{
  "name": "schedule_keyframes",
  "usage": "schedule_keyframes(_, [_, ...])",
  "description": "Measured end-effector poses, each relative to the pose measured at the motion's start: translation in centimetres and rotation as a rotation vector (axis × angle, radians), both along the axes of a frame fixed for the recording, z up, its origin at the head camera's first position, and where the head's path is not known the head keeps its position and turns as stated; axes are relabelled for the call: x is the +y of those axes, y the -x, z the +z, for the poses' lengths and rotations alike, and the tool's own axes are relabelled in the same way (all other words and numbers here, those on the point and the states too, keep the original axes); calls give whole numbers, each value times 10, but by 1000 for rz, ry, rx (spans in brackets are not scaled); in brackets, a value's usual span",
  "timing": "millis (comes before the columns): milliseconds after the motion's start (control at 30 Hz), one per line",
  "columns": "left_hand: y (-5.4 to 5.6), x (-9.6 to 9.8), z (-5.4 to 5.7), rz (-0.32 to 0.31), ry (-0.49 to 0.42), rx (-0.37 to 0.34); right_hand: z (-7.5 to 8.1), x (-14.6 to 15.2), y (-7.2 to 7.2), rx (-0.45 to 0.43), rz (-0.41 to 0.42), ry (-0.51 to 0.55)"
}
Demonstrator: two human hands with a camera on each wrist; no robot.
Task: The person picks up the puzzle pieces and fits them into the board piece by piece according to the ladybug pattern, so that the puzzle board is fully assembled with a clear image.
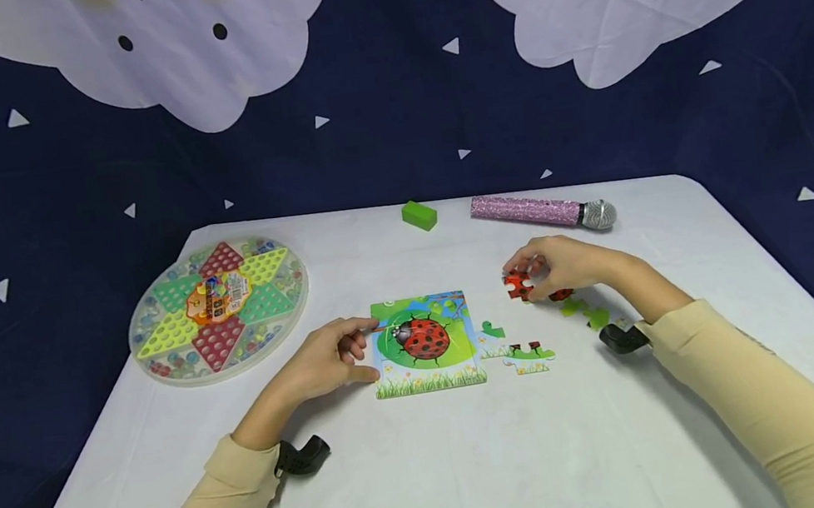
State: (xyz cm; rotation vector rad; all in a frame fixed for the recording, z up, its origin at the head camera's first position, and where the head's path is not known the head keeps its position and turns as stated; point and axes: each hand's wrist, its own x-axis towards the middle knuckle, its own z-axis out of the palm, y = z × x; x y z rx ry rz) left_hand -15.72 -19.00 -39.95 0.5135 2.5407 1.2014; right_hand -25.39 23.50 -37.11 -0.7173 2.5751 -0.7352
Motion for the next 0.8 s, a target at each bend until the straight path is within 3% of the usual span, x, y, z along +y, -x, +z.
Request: schedule_keyframes(800, [0,0,0,8,4,-7,-7,7,7,-4,-9,16])
